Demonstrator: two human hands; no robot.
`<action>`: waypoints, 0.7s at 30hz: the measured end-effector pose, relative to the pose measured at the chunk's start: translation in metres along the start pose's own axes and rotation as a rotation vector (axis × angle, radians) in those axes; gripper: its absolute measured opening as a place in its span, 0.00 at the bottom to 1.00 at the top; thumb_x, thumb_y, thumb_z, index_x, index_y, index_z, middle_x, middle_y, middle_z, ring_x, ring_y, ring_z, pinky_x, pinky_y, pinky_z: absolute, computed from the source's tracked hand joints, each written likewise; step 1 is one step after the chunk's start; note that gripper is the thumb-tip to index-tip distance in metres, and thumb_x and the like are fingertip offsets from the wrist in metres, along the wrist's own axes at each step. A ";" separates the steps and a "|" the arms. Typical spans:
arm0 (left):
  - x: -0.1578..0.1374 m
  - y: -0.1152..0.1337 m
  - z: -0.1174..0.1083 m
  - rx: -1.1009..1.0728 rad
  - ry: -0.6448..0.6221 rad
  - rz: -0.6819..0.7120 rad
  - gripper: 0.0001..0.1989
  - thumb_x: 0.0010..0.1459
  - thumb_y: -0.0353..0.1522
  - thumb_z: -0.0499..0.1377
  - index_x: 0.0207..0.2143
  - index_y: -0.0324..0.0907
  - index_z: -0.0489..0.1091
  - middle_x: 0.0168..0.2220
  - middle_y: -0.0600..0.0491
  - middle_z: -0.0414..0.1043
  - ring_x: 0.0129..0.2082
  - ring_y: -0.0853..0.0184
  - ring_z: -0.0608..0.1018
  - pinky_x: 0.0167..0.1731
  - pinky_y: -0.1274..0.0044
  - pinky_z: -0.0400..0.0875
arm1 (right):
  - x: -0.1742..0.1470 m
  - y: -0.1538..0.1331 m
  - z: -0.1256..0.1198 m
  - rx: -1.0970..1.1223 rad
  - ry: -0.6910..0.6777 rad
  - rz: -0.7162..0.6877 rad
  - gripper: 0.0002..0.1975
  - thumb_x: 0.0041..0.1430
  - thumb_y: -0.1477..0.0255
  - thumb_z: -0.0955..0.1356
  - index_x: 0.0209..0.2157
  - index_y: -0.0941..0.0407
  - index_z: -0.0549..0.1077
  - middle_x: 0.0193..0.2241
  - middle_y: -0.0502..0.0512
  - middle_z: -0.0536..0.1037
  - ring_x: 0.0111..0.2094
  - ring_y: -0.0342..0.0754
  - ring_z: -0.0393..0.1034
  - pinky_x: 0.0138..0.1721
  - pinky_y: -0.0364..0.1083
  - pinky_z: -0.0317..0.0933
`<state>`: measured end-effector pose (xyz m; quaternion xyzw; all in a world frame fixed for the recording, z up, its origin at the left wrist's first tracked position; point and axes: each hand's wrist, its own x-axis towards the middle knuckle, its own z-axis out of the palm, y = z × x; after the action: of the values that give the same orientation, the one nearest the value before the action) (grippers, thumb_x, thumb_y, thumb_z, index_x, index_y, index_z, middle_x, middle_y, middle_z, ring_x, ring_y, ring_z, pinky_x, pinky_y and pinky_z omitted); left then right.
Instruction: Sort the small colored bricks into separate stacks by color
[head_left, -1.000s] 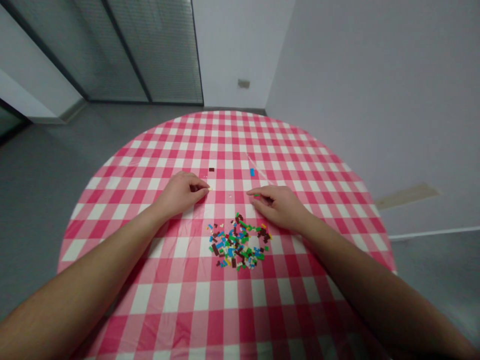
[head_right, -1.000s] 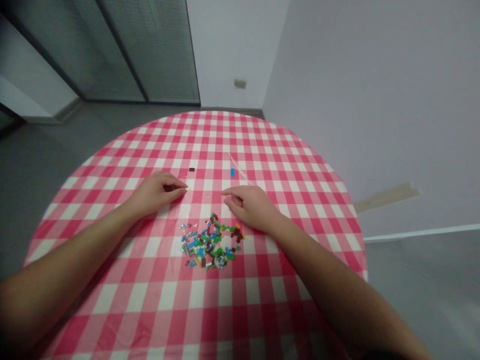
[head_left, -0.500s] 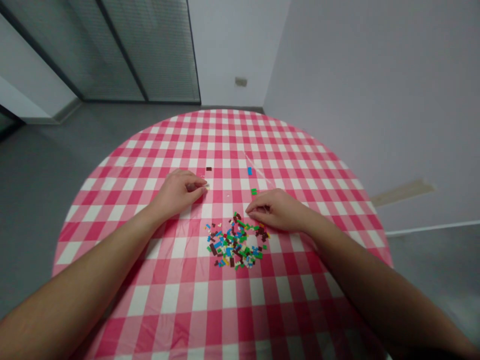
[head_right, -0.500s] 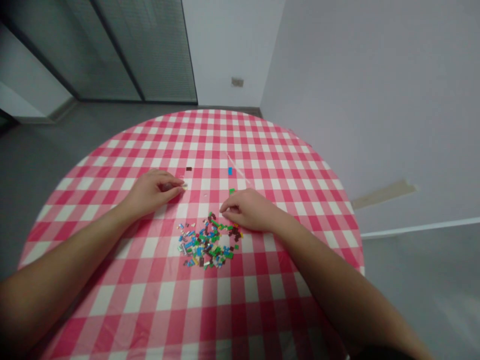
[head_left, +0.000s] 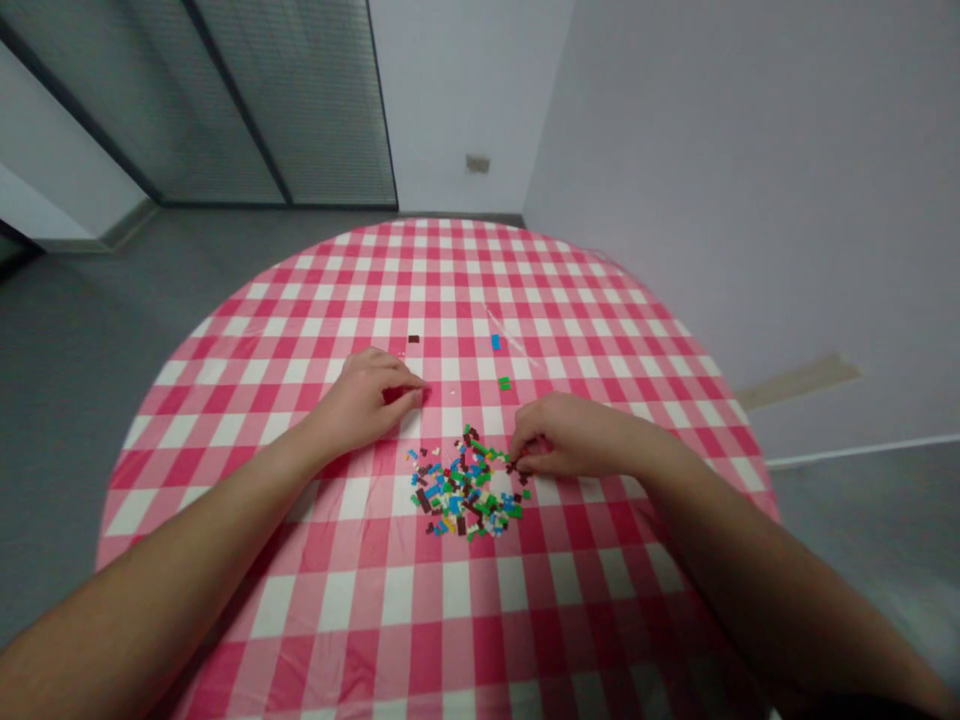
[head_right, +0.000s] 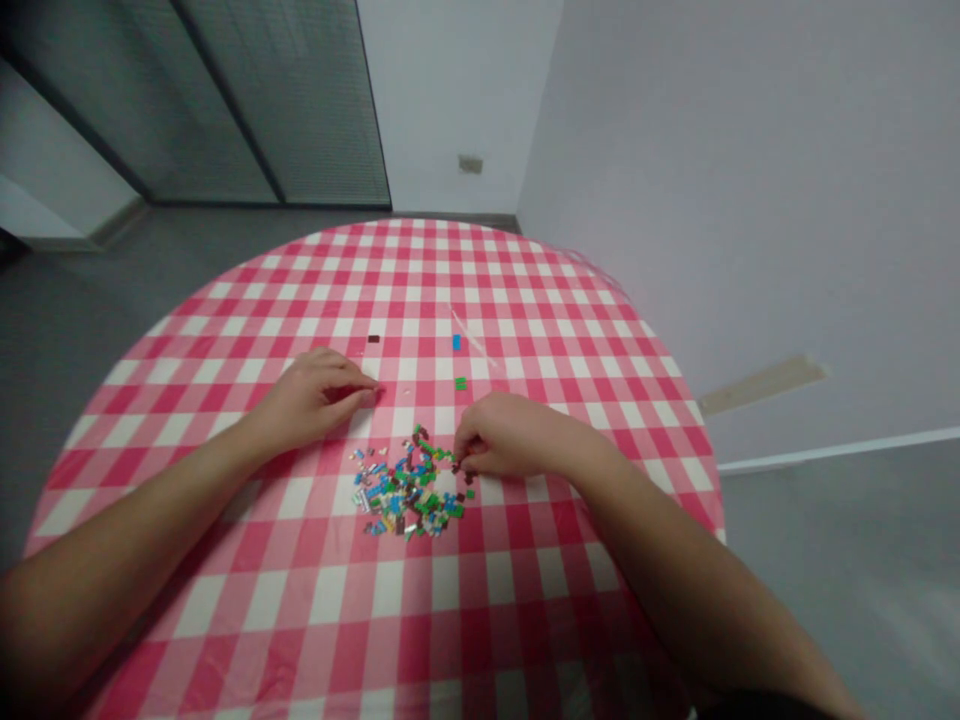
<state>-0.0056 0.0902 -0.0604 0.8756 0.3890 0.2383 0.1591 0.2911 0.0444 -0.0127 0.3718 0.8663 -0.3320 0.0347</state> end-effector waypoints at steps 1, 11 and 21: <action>0.000 0.001 0.001 -0.004 -0.007 0.006 0.13 0.65 0.38 0.57 0.38 0.48 0.82 0.34 0.50 0.82 0.37 0.59 0.78 0.47 0.61 0.69 | 0.000 0.000 0.001 -0.011 0.007 0.003 0.13 0.53 0.82 0.71 0.35 0.52 0.86 0.29 0.51 0.84 0.29 0.44 0.75 0.31 0.43 0.61; -0.002 0.006 0.006 -0.035 -0.040 0.032 0.11 0.65 0.33 0.58 0.40 0.46 0.82 0.37 0.50 0.82 0.40 0.58 0.78 0.47 0.63 0.68 | 0.001 -0.004 0.002 -0.129 -0.014 0.049 0.05 0.56 0.75 0.74 0.31 0.52 0.85 0.28 0.52 0.83 0.29 0.45 0.72 0.30 0.45 0.57; -0.003 0.015 0.005 -0.025 -0.036 0.042 0.11 0.66 0.33 0.57 0.39 0.46 0.81 0.37 0.51 0.82 0.41 0.59 0.78 0.47 0.63 0.67 | 0.001 -0.003 0.005 0.077 0.094 -0.055 0.05 0.57 0.76 0.71 0.28 0.56 0.79 0.27 0.53 0.80 0.28 0.44 0.72 0.31 0.44 0.61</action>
<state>0.0040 0.0775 -0.0582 0.8857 0.3643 0.2307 0.1720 0.2873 0.0410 -0.0153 0.3641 0.8634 -0.3479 -0.0295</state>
